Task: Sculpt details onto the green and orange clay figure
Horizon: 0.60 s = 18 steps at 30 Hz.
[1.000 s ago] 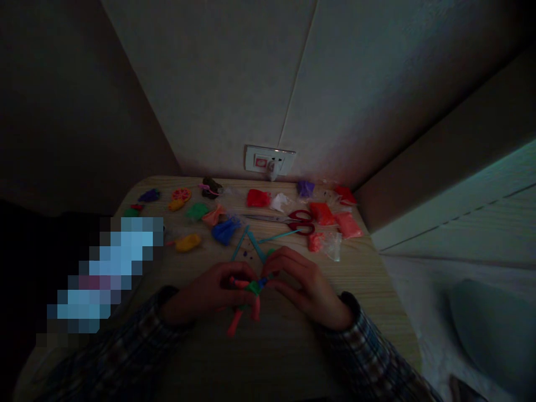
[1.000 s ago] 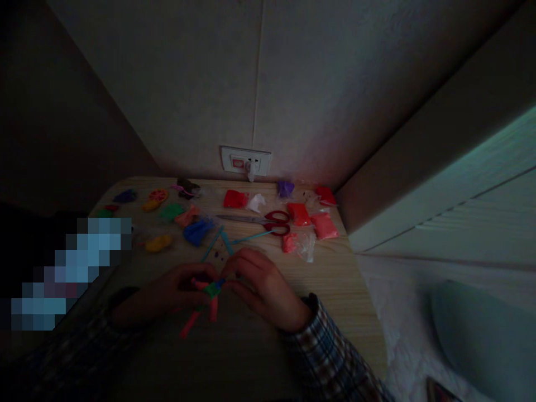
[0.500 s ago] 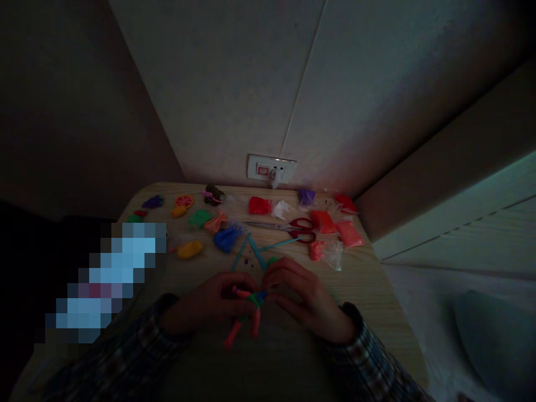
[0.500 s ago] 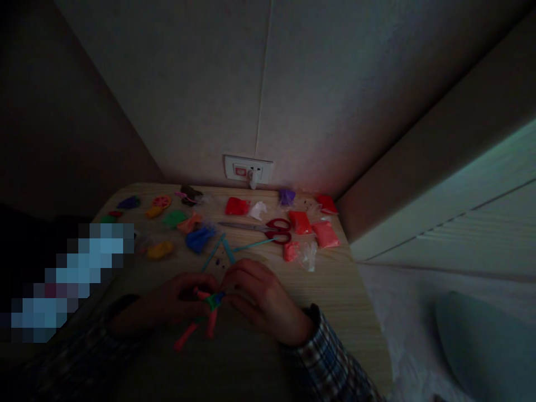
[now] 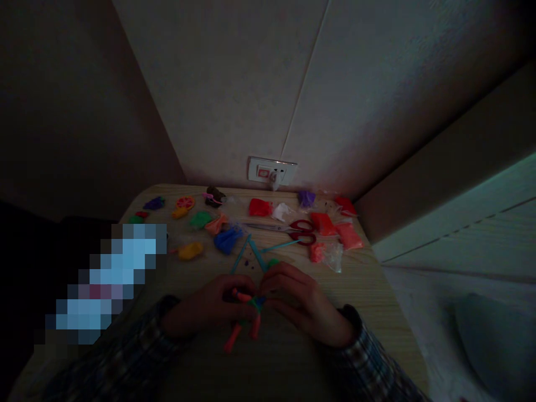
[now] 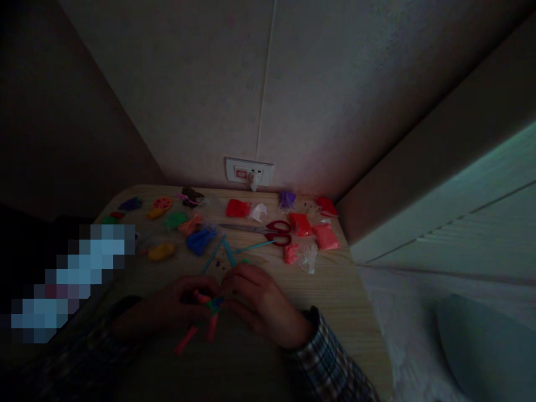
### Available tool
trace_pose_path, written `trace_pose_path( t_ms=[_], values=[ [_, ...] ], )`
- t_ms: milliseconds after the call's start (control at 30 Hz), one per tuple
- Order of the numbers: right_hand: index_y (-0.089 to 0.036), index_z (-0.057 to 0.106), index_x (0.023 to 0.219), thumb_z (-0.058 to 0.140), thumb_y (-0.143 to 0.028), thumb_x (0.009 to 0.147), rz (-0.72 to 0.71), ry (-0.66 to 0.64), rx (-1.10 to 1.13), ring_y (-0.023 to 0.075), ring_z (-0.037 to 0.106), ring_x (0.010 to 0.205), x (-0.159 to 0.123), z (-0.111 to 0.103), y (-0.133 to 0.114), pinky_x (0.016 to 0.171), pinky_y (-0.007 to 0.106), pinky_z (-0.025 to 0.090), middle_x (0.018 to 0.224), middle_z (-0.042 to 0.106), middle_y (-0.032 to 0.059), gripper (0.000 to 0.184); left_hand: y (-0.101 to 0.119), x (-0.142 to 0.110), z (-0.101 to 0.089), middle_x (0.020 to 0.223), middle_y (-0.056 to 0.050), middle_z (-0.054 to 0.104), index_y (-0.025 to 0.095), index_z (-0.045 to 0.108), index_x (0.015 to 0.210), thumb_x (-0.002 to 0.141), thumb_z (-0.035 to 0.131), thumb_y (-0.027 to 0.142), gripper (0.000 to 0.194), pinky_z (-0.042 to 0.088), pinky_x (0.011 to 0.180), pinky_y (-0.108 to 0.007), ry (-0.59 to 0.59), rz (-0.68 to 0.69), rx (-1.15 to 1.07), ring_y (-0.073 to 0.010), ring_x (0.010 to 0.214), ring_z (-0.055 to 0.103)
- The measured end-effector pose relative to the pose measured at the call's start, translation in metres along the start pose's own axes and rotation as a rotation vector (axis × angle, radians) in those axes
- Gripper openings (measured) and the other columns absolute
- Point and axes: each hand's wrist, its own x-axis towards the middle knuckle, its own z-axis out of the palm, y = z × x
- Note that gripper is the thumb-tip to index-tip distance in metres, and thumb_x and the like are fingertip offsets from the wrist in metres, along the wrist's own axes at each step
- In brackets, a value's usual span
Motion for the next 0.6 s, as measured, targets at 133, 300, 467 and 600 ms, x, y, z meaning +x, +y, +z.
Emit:
trace_pose_path(
  t_ms=[133, 300, 467, 600],
  values=[
    [-0.02, 0.06, 0.1, 0.055, -0.023, 0.095, 0.0, -0.001, 0.003, 0.0188, 0.061, 0.091, 0.0003, -0.0001, -0.0008, 0.079, 0.032, 0.053, 0.098, 0.064, 0.0071, 0.008, -0.0012, 0.0011, -0.0007, 0.072, 0.003, 0.055, 0.016, 0.06, 0.084, 0.065, 0.076, 0.04, 0.034, 0.039, 0.059, -0.022, -0.009, 0.011, 0.006, -0.0122, 0.066, 0.05],
    [-0.02, 0.06, 0.103, 0.056, -0.024, 0.094, 0.026, -0.033, 0.032, 0.019, 0.061, 0.093, 0.0015, -0.0018, -0.0016, 0.081, 0.033, 0.054, 0.1, 0.064, 0.0073, 0.01, -0.0021, 0.0013, -0.0004, 0.075, 0.002, 0.056, 0.016, 0.061, 0.085, 0.064, 0.077, 0.042, 0.037, 0.041, 0.061, -0.022, 0.009, 0.009, 0.016, -0.0134, 0.07, 0.05],
    [-0.021, 0.06, 0.108, 0.056, -0.023, 0.094, 0.024, -0.09, 0.061, 0.0196, 0.061, 0.098, 0.0006, -0.0037, -0.0025, 0.085, 0.035, 0.054, 0.106, 0.063, 0.0082, 0.014, -0.0026, 0.0005, 0.0005, 0.073, 0.003, 0.056, 0.017, 0.062, 0.086, 0.064, 0.076, 0.042, 0.036, 0.04, 0.061, -0.023, -0.001, 0.011, 0.018, -0.0133, 0.069, 0.049],
    [-0.021, 0.062, 0.105, 0.056, -0.024, 0.094, 0.016, -0.07, 0.088, 0.0186, 0.061, 0.097, 0.0004, -0.0047, -0.0026, 0.084, 0.034, 0.054, 0.103, 0.063, 0.0076, 0.012, -0.0013, -0.0003, 0.0007, 0.072, 0.003, 0.055, 0.017, 0.062, 0.086, 0.064, 0.075, 0.04, 0.035, 0.039, 0.061, -0.023, -0.007, 0.007, 0.027, -0.0131, 0.068, 0.049]
  ],
)
